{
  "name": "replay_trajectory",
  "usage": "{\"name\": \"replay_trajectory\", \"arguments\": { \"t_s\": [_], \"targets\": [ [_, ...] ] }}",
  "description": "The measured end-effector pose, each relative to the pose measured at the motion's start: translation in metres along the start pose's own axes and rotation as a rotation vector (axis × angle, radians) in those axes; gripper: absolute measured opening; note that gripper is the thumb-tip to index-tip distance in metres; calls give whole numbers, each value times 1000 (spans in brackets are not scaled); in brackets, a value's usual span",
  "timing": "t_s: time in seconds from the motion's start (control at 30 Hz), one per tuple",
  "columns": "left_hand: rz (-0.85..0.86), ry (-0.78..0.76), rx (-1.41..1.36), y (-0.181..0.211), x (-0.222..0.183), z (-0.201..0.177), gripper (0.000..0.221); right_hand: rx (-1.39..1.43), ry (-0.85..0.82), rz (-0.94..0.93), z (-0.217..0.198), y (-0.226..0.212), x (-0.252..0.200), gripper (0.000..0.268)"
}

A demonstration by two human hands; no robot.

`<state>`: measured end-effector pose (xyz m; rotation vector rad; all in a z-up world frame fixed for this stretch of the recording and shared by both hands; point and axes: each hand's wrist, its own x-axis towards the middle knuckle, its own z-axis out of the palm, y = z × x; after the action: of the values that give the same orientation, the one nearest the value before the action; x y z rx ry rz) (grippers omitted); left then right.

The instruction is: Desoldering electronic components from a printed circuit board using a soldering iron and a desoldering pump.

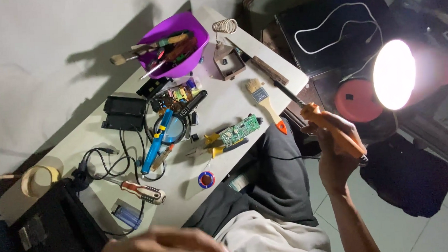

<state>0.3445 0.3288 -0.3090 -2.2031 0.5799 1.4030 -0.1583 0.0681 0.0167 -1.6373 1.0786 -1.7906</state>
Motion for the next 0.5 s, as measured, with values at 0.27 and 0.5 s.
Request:
{"name": "replay_trajectory", "arguments": {
  "t_s": [0.27, 0.5],
  "targets": [
    [105, -6, 17, -4, -5, -10, 43, 67, 4, 105, -4, -3, -2, 29],
    [175, -45, -23, -26, -5, 16, 41, 48, 5, 95, -5, 0, -1, 28]
  ]
}}
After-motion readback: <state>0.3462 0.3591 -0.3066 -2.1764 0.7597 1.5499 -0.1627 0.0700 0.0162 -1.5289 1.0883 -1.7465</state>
